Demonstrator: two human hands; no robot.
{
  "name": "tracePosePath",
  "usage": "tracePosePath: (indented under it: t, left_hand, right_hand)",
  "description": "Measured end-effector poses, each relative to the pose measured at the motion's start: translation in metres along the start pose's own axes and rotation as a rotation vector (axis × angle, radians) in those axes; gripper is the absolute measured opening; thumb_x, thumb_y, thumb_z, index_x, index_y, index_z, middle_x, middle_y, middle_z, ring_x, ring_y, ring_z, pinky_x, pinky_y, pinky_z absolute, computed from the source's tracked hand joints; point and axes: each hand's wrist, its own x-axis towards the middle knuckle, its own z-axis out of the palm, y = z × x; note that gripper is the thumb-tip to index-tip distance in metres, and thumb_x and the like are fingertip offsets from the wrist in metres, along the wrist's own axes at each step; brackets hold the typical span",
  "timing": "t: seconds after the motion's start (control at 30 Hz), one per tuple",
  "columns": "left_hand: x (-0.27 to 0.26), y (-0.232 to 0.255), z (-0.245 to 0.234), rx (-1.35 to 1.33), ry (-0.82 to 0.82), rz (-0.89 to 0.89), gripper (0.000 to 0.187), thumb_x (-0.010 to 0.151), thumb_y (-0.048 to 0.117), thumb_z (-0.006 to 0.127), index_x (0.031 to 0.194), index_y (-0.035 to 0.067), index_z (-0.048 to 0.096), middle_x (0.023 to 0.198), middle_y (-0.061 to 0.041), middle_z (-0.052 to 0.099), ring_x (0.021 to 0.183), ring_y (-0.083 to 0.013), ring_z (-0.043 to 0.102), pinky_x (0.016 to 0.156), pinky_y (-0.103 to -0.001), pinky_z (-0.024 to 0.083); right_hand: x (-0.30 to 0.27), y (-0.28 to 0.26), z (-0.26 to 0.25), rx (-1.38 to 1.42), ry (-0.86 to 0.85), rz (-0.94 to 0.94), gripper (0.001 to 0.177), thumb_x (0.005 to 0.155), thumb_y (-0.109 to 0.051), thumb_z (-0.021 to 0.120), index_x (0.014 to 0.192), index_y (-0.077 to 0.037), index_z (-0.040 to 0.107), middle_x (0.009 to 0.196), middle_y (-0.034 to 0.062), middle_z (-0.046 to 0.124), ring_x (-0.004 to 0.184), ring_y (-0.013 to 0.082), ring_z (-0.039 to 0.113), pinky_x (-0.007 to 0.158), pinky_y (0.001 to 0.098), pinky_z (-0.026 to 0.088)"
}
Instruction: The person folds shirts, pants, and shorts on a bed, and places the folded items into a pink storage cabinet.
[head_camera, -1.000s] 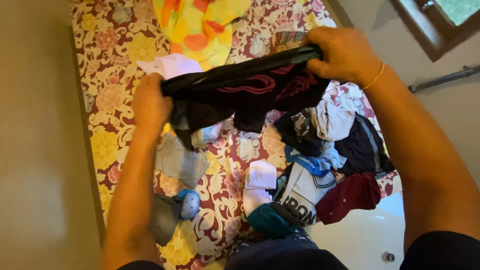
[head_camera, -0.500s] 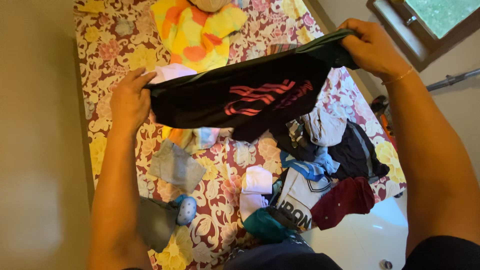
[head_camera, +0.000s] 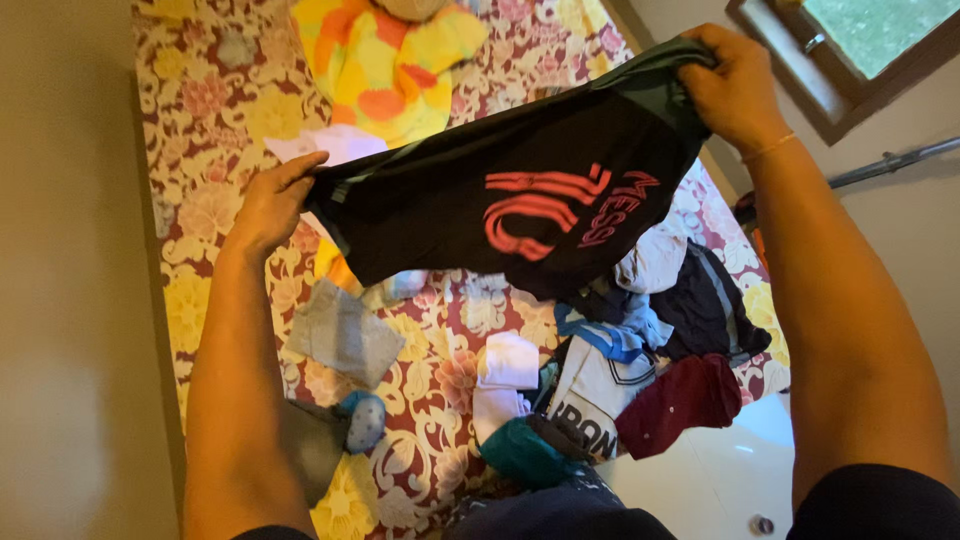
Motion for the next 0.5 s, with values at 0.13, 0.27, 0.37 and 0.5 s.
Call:
tracePosePath:
  t: [0.13, 0.27, 0.37, 0.5]
  left_hand:
    - [-0.011, 0.002, 0.006, -0.132, -0.146, -0.161, 0.039, 0.105, 0.016, 0.051, 0.143, 0.018, 0.061, 0.117, 0.001, 0.065, 0.102, -0.0131, 0.062, 0.088, -0.034, 0.056]
    - [-0.016, 0.006, 0.004, -0.184, -0.159, -0.114, 0.036, 0.106, 0.02, 0.05, 0.14, 0.018, 0.062, 0.125, 0.002, 0.066, 0.105, -0.013, 0.063, 0.085, -0.035, 0.056]
    - [-0.014, 0.003, 0.006, 0.074, 0.029, 0.068, 0.031, 0.109, 0.02, 0.054, 0.136, 0.016, 0.069, 0.116, -0.005, 0.065, 0.102, -0.0169, 0.061, 0.083, -0.034, 0.054]
    - [-0.022, 0.005, 0.016, 0.589, 0.47, 0.326, 0.023, 0.108, 0.02, 0.066, 0.128, 0.016, 0.077, 0.097, -0.01, 0.06, 0.092, -0.0196, 0.059, 0.078, -0.035, 0.049]
  right_hand:
    - [-0.009, 0.018, 0.005, 0.064, -0.013, -0.023, 0.018, 0.102, 0.004, 0.063, 0.118, 0.003, 0.07, 0.105, 0.0016, 0.071, 0.096, 0.0069, 0.064, 0.086, 0.0238, 0.053]
    - [-0.011, 0.019, -0.003, 0.051, -0.08, 0.033, 0.009, 0.108, 0.001, 0.064, 0.114, 0.001, 0.071, 0.093, 0.0007, 0.067, 0.088, 0.0063, 0.059, 0.078, 0.0232, 0.048]
    - [-0.01, 0.019, -0.007, 0.164, -0.104, 0.014, 0.014, 0.106, 0.003, 0.059, 0.113, 0.001, 0.07, 0.096, -0.0022, 0.067, 0.087, 0.0035, 0.057, 0.08, 0.022, 0.046]
    - [-0.012, 0.002, -0.006, 0.164, -0.112, -0.016, 0.016, 0.112, -0.002, 0.055, 0.114, 0.002, 0.07, 0.094, -0.0033, 0.065, 0.086, 0.0031, 0.056, 0.077, 0.0199, 0.046]
